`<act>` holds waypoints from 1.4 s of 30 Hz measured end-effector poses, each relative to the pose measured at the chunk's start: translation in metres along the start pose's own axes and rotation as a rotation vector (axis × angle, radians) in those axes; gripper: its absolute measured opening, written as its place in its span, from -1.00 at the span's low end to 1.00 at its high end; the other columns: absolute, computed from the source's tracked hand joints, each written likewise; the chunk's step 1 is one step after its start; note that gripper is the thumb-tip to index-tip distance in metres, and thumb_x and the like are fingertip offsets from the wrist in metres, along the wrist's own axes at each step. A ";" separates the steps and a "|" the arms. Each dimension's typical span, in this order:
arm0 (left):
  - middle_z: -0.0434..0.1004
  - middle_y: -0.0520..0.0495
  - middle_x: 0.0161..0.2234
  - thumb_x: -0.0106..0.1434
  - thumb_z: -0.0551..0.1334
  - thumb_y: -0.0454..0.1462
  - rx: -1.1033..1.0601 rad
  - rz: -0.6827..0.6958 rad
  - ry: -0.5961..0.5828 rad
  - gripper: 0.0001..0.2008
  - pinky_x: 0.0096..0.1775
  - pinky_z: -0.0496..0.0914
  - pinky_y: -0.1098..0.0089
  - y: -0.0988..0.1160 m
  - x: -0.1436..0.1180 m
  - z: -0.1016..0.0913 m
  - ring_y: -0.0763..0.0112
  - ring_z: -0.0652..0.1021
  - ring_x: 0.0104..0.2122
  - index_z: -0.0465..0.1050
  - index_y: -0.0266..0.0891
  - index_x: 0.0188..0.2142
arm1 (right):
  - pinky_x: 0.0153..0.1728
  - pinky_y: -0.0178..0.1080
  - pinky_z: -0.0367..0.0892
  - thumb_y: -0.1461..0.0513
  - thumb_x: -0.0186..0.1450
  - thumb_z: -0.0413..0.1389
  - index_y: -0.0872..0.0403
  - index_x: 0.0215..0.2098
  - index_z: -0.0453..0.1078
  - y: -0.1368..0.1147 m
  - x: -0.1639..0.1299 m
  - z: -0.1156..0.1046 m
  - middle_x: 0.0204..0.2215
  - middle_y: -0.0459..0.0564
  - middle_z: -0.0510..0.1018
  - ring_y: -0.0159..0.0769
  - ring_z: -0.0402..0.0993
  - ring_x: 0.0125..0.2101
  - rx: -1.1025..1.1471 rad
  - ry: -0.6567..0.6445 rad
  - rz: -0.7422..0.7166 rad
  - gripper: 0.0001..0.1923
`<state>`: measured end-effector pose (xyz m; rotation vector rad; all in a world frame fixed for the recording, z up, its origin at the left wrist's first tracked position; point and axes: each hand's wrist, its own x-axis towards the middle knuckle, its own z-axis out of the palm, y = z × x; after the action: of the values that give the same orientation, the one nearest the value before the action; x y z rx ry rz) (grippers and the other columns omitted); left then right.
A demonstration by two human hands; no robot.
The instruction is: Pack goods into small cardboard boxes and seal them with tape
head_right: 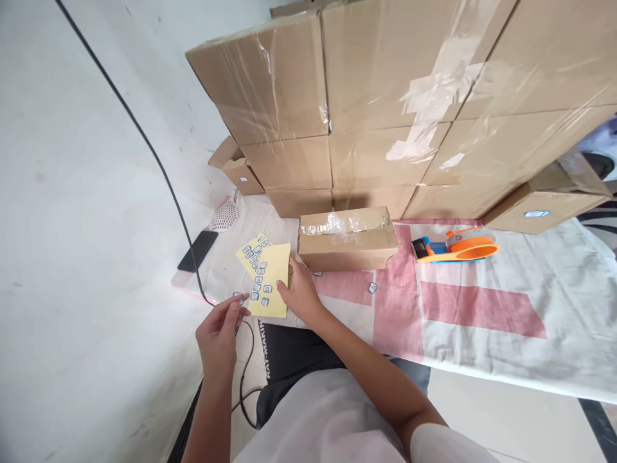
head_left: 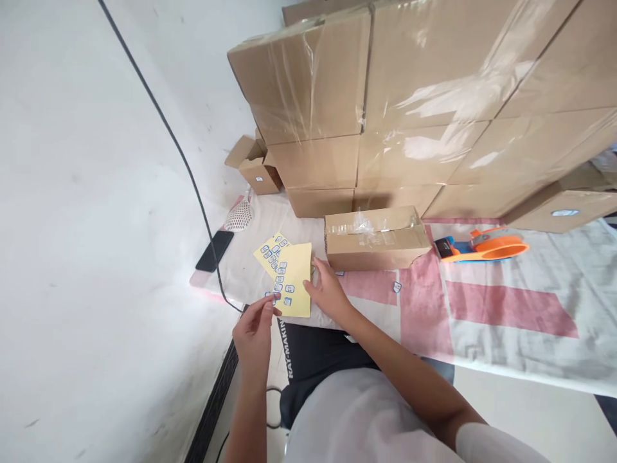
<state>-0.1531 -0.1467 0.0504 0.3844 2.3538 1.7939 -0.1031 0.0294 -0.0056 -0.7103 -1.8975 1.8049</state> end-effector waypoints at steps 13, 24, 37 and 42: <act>0.68 -0.06 -0.26 0.43 0.10 -0.17 0.304 0.090 -0.824 -0.69 -0.20 0.42 0.32 -0.002 -0.040 0.078 0.32 0.64 -0.32 0.23 -0.15 0.12 | -0.30 -0.23 0.32 0.23 0.34 0.16 0.03 -0.23 0.49 0.007 -0.117 -0.091 -0.34 -0.04 0.55 -0.31 0.41 -0.38 -0.193 0.014 -0.107 -0.93; 0.72 -0.06 -0.21 0.41 0.21 -0.09 0.559 0.319 -0.710 -0.57 -0.22 0.45 0.27 0.021 -0.027 0.105 0.23 0.67 -0.30 0.27 -0.14 0.19 | -0.28 -0.22 0.34 0.19 0.45 0.06 0.04 -0.24 0.53 0.010 -0.104 -0.149 -0.33 0.01 0.58 -0.27 0.46 -0.35 -0.271 0.162 -0.212 -0.79; 0.55 -0.18 0.19 0.37 0.29 -0.15 0.548 1.048 -0.579 -0.60 0.28 0.31 0.01 0.040 0.086 0.148 0.07 0.45 0.23 0.47 -0.09 0.18 | -0.38 -0.28 0.24 0.10 0.37 0.00 0.01 -0.34 0.28 0.022 0.012 -0.258 -0.50 -0.17 0.32 -0.36 0.28 -0.49 0.044 0.180 -0.211 -0.82; 0.57 -0.18 0.17 0.33 0.34 -0.17 0.532 1.022 -0.562 -0.61 0.24 0.35 0.00 0.034 0.098 0.135 0.07 0.50 0.18 0.49 -0.08 0.14 | -0.22 -0.26 0.34 0.12 0.38 0.01 0.00 -0.29 0.31 0.035 0.006 -0.250 -0.36 -0.12 0.42 -0.32 0.38 -0.32 0.095 0.084 -0.250 -0.85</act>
<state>-0.2058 0.0152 0.0501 2.1217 2.2595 0.9374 0.0509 0.2288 -0.0246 -0.4842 -1.7476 1.6688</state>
